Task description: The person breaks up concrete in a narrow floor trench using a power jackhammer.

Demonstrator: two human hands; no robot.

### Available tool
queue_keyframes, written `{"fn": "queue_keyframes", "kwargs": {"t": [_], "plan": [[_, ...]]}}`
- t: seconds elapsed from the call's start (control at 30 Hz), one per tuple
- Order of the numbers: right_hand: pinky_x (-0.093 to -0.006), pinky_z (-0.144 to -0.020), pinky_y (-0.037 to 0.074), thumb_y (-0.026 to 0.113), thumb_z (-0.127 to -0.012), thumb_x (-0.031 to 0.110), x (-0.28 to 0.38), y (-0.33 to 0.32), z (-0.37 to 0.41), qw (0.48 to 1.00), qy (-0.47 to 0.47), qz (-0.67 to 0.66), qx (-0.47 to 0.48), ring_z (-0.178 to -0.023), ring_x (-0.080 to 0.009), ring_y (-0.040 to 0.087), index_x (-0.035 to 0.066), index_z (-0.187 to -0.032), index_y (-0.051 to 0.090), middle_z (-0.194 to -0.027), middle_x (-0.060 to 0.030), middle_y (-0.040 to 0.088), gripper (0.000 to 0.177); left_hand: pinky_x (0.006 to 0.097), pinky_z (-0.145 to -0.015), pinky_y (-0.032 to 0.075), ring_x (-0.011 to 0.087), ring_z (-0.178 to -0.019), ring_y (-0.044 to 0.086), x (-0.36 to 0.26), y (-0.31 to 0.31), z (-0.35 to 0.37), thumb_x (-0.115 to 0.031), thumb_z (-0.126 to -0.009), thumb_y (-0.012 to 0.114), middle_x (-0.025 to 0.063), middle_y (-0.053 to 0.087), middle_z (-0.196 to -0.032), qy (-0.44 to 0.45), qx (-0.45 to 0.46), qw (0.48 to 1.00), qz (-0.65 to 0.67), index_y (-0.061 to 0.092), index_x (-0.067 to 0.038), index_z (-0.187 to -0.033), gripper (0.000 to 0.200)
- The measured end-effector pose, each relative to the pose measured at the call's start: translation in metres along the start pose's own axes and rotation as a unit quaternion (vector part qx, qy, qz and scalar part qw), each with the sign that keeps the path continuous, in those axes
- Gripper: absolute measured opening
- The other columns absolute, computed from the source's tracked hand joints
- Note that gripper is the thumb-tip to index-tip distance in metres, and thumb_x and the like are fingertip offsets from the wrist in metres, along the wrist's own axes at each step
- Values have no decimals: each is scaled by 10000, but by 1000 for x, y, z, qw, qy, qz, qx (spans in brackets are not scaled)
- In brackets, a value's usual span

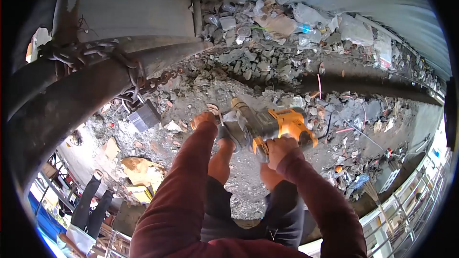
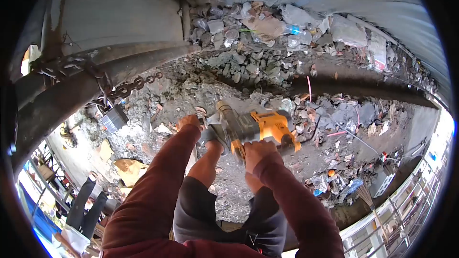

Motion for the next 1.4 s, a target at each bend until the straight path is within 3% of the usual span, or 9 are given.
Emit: {"fn": "queue_keyframes", "kwargs": {"t": [0.13, 0.2, 0.27, 0.43, 0.53, 0.57, 0.8, 0.97, 1.4], "plan": [[-437, -816, 569, 635, -818, 203, 17, 3, 8, 997, -5, -64, 51, -884, -327, 735, 107, -987, 693, -921, -113, 750, 203, 395, -943, 568, 282, -1152, 705, 2, -26, 21, -281, -843, 778, 125, 740, -1206, 11, 39, 998, -39, 778, -122, -1122, 321], [-438, -794, 574, 635, -804, 190, 15, -1, 4, 996, -6, -84, 15, -874, -331, 734, 104, -963, 693, -910, -119, 749, 189, 399, -943, 567, 280, -1156, 704, -2, -40, 26, -209, -886, 717, 129, 737, -1216, 12, 23, 999, -46, 778, -118, -1127, 265], [-445, -791, 572, 630, -809, 184, 13, 5, 1, 996, -18, -82, 11, -875, -326, 735, 107, -953, 696, -899, -118, 747, 176, 394, -940, 552, 249, -1177, 695, 4, -12, 6, -347, -839, 791, 74, 740, -1233, -10, 19, 999, -49, 763, -172, -1162, 369], [-449, -782, 568, 683, -783, 237, 10, 2, 1, 997, -23, -67, 12, -858, -320, 730, 120, -952, 697, -896, -88, 744, 206, 394, -951, 537, 277, -1152, 703, 3, -4, 13, -197, -965, 600, 93, 743, -1214, -17, 6, 1000, 0, 775, -150, -1136, 249], [-448, -770, 570, 720, -755, 253, 9, 3, 0, 998, -22, -66, -7, -840, -314, 725, 123, -937, 695, -889, -78, 740, 224, 398, -966, 528, 282, -1161, 699, 1, -13, 15, -192, -964, 605, 101, 741, -1217, -8, 11, 1000, -14, 776, -141, -1132, 244], [-447, -768, 570, 707, -765, 243, 8, 1, -1, 997, -22, -76, -3, -840, -315, 727, 122, -928, 695, -884, -85, 741, 204, 423, -965, 555, 316, -1159, 697, 2, -17, 16, -160, -916, 649, 153, 729, -1222, -7, 12, 1000, -4, 775, -91, -1129, 258], [-452, -754, 579, 630, -819, 192, 12, -11, -13, 992, 6, -122, -42, -811, -329, 737, 111, -894, 697, -846, -122, 744, 130, 429, -959, 556, 307, -1191, 684, -4, -65, 16, -158, -928, 649, 134, 721, -1253, 3, 26, 999, -45, 765, -117, -1174, 275], [-452, -754, 583, 628, -826, 192, 8, -21, -35, 991, 26, -117, -51, -820, -330, 740, 105, -918, 711, -848, -123, 743, 151, 407, -955, 533, 270, -1176, 694, -2, -62, -11, -200, -975, 598, 108, 729, -1252, 15, 31, 996, -84, 768, -142, -1167, 263], [-451, -777, 582, 658, -796, 209, 41, 18, -23, 993, 23, -117, 2, -827, -345, 737, 107, -925, 711, -856, -134, 744, 173, 457, -997, 531, 325, -1230, 657, 14, -52, 4, -170, -901, 701, 128, 707, -1284, 2, 53, 998, -37, 758, -105, -1189, 301]]}}
Point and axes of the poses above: each hand's wrist, its own z-axis away from the middle knuckle, its own y-axis out of the palm, x = y × z, the point moved 3 cm from there along -z, towards the middle knuckle
